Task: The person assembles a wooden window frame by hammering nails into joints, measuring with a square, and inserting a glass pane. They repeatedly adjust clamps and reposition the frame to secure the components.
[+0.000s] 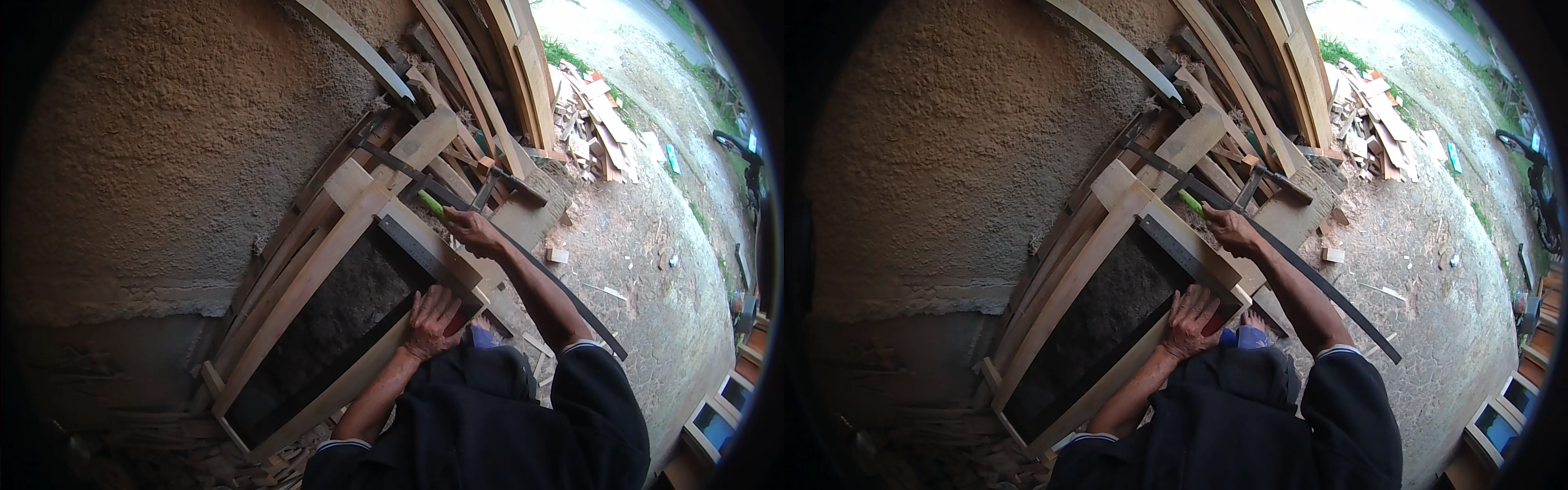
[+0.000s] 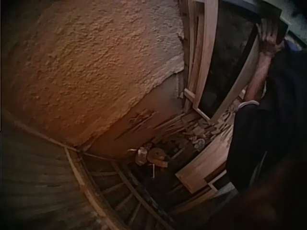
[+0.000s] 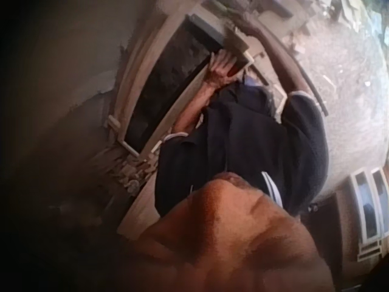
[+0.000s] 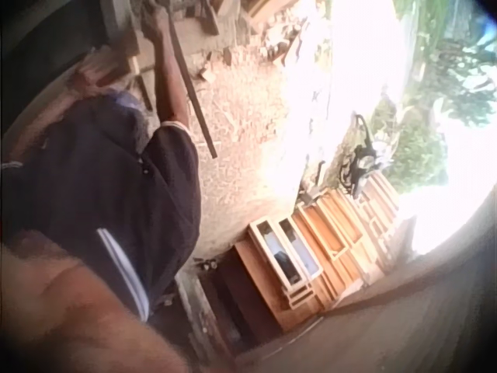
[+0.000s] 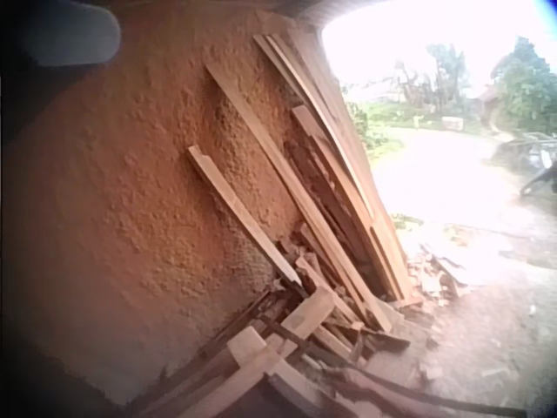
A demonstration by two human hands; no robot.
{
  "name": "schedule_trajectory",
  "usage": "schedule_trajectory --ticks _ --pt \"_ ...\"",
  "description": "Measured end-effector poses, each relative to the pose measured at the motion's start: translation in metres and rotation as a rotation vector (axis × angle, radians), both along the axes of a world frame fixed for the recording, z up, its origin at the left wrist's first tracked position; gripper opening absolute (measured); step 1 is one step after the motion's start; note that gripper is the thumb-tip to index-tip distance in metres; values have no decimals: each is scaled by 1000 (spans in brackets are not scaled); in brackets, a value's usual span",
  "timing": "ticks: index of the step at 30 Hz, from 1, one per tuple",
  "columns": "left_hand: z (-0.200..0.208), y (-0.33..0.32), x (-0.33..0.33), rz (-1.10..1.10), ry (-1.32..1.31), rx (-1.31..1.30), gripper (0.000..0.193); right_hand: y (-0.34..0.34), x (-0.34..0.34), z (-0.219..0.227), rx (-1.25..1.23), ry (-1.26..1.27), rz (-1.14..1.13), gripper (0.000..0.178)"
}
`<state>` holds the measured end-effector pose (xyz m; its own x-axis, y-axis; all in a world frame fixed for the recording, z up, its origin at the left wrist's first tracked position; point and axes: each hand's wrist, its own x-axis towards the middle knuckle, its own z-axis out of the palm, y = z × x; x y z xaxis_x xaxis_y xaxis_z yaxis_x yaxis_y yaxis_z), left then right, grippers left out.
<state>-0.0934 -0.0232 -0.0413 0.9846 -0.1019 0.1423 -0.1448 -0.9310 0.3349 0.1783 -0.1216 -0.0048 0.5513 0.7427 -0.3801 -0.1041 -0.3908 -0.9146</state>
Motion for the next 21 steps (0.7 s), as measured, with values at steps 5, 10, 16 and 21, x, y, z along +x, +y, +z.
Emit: schedule_trajectory --ticks 5,10,16,21 --pt "3 -1 0 5 13 -14 74 -5 -2 12 -4 -56 -238 52" --pt "8 -1 -1 4 29 -19 74 -28 -10 3 -30 -64 26 51" --pt "10 -8 14 4 24 -23 74 -90 -73 -33 36 -373 -180 37" --pt "10 -17 27 36 31 43 75 -118 -115 -38 57 -225 -314 35"
